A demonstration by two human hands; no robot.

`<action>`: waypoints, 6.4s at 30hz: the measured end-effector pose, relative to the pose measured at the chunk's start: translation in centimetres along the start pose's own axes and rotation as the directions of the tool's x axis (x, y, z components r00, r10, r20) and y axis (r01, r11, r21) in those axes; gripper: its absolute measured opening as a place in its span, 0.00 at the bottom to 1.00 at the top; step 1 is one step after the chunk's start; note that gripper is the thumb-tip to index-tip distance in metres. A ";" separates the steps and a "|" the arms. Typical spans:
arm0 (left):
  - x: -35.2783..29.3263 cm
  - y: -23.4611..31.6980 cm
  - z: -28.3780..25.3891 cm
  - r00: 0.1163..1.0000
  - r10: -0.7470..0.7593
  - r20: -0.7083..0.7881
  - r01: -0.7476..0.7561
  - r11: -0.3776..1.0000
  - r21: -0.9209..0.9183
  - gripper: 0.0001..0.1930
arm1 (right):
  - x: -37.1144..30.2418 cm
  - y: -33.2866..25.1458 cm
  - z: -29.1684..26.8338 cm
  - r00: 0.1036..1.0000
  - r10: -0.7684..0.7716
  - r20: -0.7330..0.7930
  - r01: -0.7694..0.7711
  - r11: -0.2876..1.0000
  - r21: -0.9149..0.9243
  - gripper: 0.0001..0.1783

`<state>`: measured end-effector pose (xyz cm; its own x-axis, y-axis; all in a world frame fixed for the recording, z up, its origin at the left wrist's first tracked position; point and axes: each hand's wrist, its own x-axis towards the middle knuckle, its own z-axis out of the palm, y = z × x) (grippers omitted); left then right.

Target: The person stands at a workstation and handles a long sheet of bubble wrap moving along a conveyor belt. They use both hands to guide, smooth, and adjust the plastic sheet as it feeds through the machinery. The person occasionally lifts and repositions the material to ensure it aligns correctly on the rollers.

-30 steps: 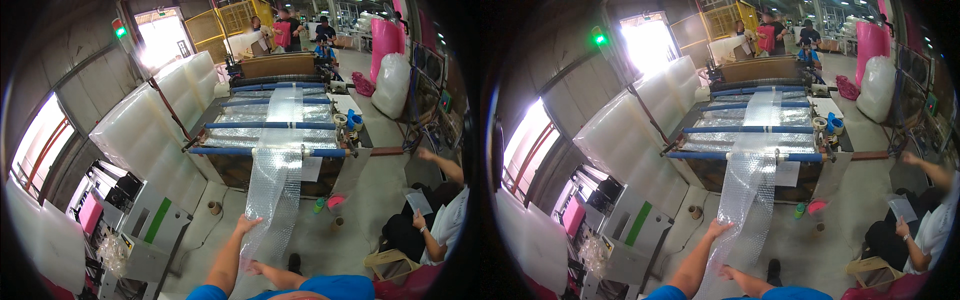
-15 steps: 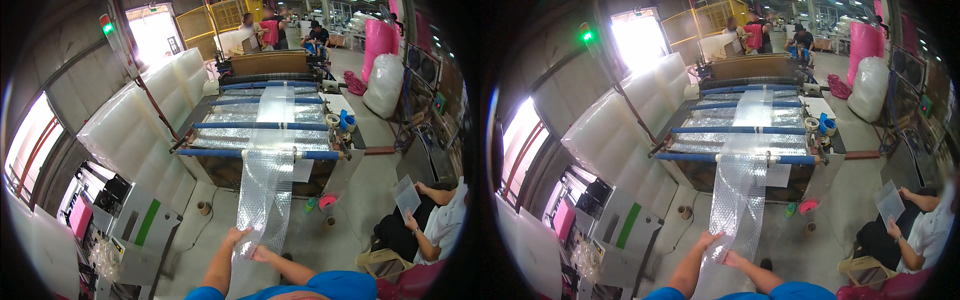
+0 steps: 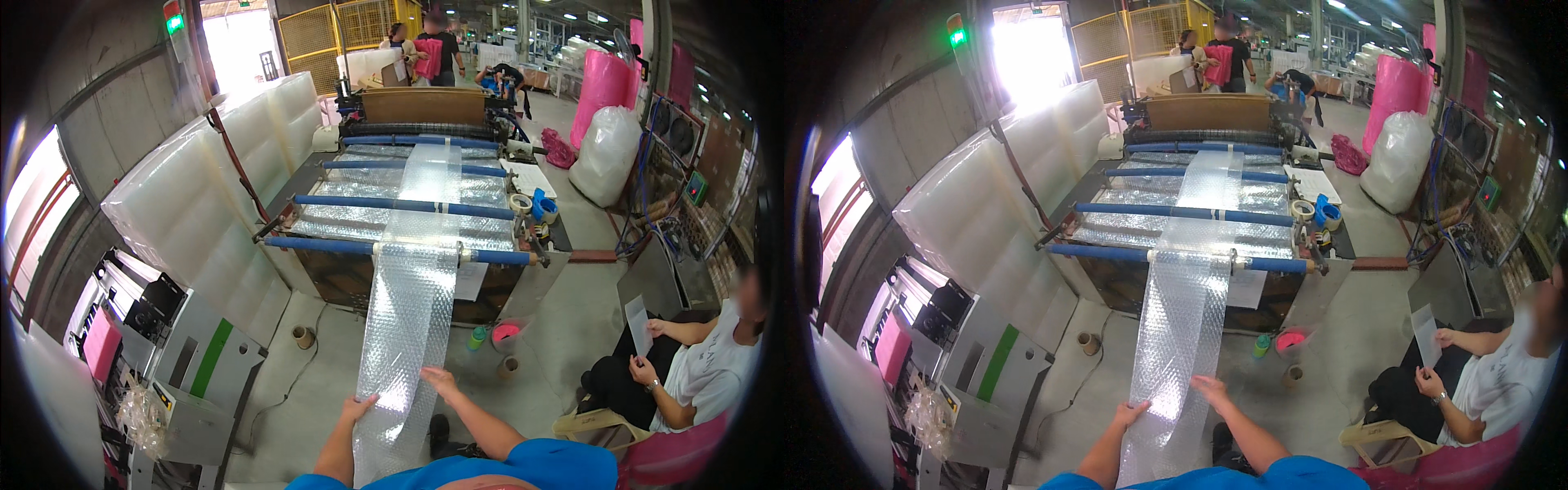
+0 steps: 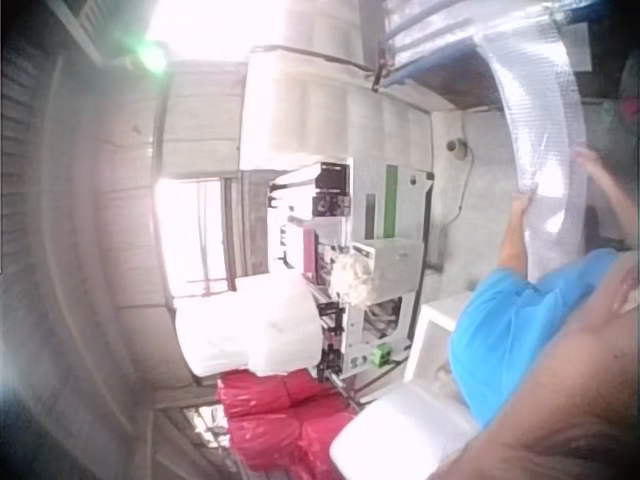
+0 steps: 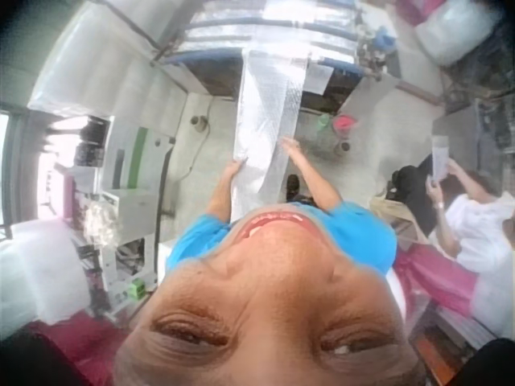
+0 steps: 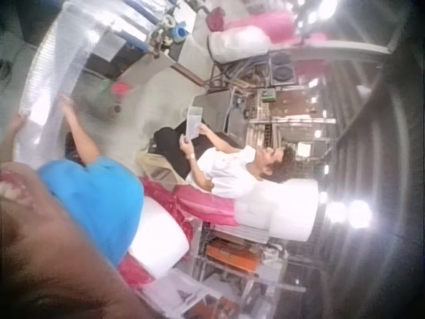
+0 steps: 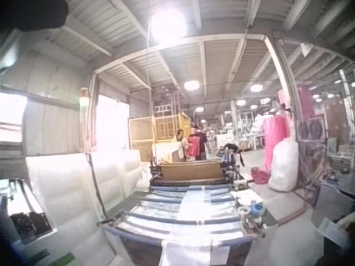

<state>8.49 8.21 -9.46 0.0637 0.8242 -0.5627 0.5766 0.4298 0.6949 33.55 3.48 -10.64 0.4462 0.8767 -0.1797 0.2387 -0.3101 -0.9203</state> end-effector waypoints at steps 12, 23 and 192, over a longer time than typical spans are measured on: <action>-0.4 -2.6 2.1 0.967 0.073 -0.245 -0.085 0.995 -0.042 0.35 | -4.4 -1.5 0.7 0.972 0.151 0.180 -0.181 0.969 0.166 0.14; 2.3 1.2 0.5 0.977 0.084 -0.195 -0.084 0.996 0.006 0.29 | 1.1 -3.4 0.5 0.992 0.121 0.045 -0.125 0.985 0.119 0.13; -10.1 -16.1 -3.8 0.933 0.234 -0.274 -0.203 0.970 0.137 0.26 | -17.9 -2.4 4.1 0.899 0.250 0.360 -0.248 0.967 -0.055 0.16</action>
<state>-4.54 -5.62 -13.26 -0.0294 0.9704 -0.2398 0.6575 0.1994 0.7265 21.45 -10.00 -6.58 0.1499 0.8427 -0.5170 0.1675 -0.5370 -0.8268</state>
